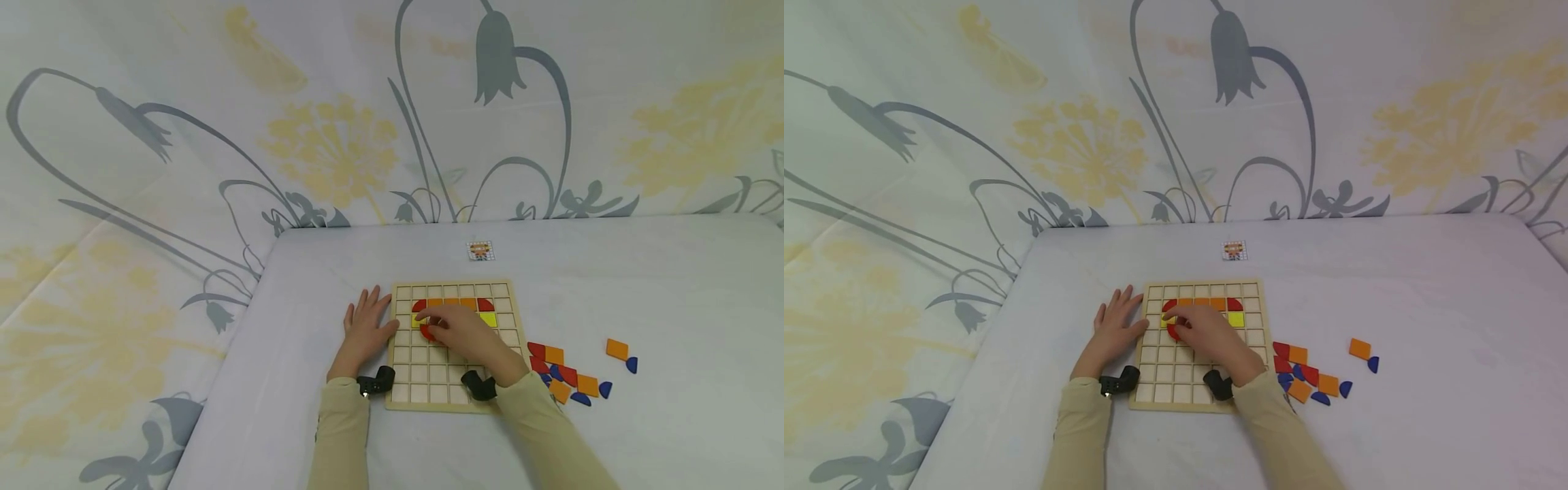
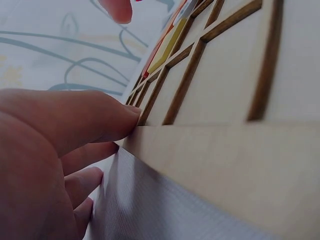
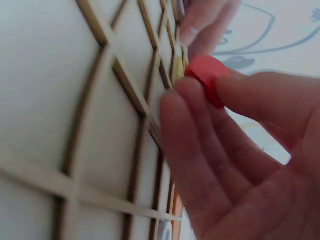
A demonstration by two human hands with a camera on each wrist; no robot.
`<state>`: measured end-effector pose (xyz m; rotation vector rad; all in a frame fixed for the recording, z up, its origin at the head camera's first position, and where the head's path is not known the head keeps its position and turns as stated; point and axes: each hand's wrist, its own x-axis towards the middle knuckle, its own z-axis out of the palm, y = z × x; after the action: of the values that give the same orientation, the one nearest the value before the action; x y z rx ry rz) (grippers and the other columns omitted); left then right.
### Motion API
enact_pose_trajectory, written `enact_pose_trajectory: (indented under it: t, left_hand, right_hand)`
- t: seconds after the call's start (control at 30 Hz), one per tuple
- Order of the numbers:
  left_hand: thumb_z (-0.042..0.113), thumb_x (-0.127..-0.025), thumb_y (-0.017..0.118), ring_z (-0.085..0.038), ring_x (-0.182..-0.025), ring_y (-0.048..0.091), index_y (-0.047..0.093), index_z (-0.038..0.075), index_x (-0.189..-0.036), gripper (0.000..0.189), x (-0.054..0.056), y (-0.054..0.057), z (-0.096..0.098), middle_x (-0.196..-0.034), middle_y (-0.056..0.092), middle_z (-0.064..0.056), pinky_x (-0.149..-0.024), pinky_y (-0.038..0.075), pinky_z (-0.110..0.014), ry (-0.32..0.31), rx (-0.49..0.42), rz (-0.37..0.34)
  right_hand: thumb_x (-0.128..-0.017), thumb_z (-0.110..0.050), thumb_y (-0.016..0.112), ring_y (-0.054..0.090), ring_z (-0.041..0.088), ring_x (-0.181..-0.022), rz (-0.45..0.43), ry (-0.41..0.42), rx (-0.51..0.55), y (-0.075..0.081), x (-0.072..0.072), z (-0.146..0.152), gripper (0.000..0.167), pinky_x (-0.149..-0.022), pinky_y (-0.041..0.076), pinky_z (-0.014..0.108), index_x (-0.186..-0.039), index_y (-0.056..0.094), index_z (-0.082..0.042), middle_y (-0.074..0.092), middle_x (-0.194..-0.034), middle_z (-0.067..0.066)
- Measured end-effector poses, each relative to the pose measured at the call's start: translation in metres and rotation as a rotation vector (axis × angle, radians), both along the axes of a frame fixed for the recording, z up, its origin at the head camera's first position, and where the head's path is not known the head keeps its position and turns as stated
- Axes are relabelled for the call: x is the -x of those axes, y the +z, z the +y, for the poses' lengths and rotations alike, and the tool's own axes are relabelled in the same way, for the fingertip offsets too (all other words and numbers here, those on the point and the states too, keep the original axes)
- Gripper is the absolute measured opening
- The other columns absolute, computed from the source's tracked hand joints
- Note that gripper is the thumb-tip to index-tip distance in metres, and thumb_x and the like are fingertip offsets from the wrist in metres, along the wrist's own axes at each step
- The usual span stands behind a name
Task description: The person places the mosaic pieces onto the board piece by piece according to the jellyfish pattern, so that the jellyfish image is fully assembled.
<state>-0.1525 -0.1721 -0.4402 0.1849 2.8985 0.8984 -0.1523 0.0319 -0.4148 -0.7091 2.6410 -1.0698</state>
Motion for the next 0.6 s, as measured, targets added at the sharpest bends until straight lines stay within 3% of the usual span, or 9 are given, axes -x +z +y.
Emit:
enact_pose_trajectory:
  t: [0.27, 0.47, 0.6]
  left_hand:
    - [0.028, -0.087, 0.053, -0.026, -0.135, 0.005, 0.039, 0.011, -0.136, 0.053, 0.0, 0.001, -0.001, -0.147, 0.018, -0.009, -0.103, -0.002, -0.049, -0.011, -0.007, 0.009]
    - [0.03, -0.087, 0.052, -0.024, -0.135, 0.004, 0.038, 0.013, -0.136, 0.054, 0.001, -0.001, -0.001, -0.147, 0.017, -0.007, -0.103, -0.002, -0.049, -0.01, 0.011, -0.001]
    - [0.03, -0.087, 0.052, -0.024, -0.135, 0.003, 0.038, 0.013, -0.136, 0.054, 0.001, -0.001, 0.0, -0.147, 0.017, -0.007, -0.104, -0.002, -0.048, -0.005, 0.006, -0.011]
  right_hand:
    - [-0.084, -0.012, 0.06, 0.05, 0.011, -0.076, 0.049, -0.006, 0.018, -0.004, -0.001, -0.006, 0.017, -0.072, 0.043, 0.029, -0.099, 0.066, -0.017, 0.06, -0.088, -0.006]
    - [-0.085, -0.011, 0.06, 0.05, 0.011, -0.075, 0.075, 0.036, -0.021, -0.004, 0.0, -0.011, 0.016, -0.073, 0.044, 0.029, -0.099, 0.067, -0.015, 0.061, -0.086, -0.006]
    - [-0.084, -0.009, 0.061, 0.051, 0.013, -0.077, 0.098, 0.016, -0.06, -0.002, -0.002, -0.013, 0.017, -0.073, 0.044, 0.03, -0.097, 0.068, -0.017, 0.06, -0.09, -0.003]
